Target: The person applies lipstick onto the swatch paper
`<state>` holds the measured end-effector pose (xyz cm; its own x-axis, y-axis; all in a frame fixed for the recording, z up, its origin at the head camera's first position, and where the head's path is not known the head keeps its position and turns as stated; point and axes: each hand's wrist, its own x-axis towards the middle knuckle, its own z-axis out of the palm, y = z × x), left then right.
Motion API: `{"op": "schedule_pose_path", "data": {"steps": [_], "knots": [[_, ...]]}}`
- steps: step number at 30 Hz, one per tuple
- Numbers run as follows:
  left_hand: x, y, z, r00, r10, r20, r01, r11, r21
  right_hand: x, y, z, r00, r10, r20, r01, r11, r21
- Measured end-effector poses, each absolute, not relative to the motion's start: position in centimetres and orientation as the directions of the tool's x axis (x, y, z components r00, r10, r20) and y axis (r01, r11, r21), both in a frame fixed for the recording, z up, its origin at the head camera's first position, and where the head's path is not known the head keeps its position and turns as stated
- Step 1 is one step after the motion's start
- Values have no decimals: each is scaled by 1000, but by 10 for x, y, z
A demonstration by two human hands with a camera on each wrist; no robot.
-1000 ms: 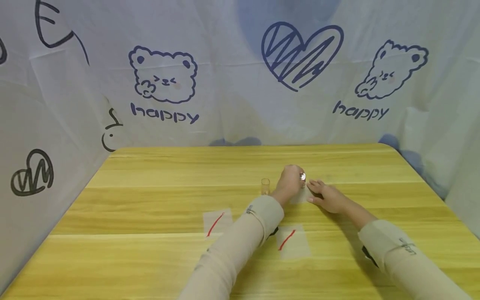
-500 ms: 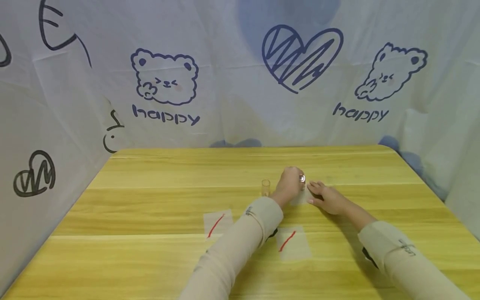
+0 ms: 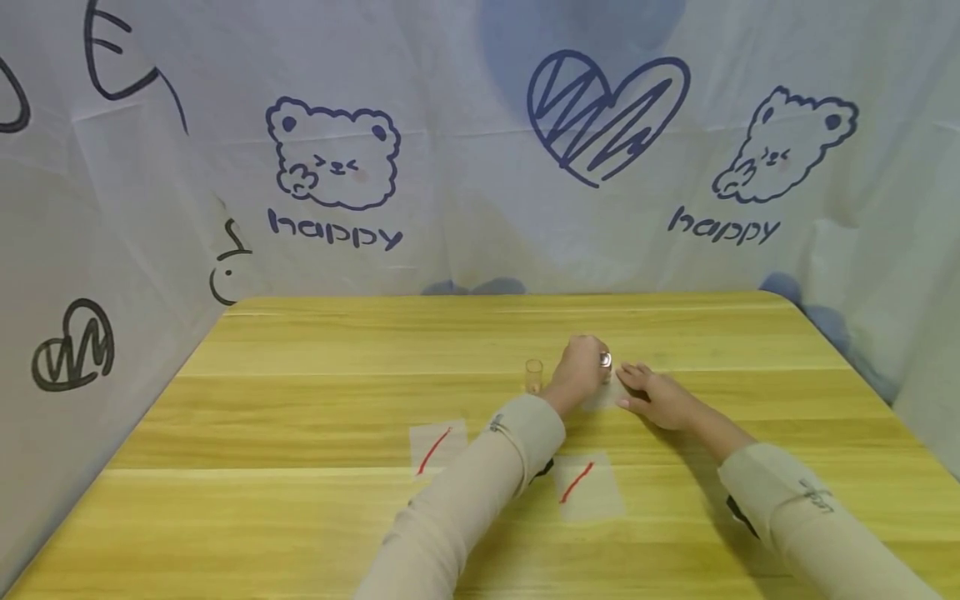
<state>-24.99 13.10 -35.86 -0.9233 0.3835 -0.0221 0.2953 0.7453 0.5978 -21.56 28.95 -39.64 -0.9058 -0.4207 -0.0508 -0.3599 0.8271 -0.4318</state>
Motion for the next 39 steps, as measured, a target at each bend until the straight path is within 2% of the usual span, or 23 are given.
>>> {"op": "schedule_pose_path", "data": {"steps": [18, 29, 39], "knots": [[-248, 126, -358, -918, 395, -45, 288, 740, 608, -215, 290, -396, -906, -420, -51, -359, 827, -433], [-244, 121, -357, -910, 415, -23, 336, 766, 548, -215, 289, -394, -907, -417, -57, -353, 827, -437], [-243, 116, -357, -910, 412, -41, 314, 750, 582, -215, 288, -395, -905, -422, -53, -359, 825, -437]]}}
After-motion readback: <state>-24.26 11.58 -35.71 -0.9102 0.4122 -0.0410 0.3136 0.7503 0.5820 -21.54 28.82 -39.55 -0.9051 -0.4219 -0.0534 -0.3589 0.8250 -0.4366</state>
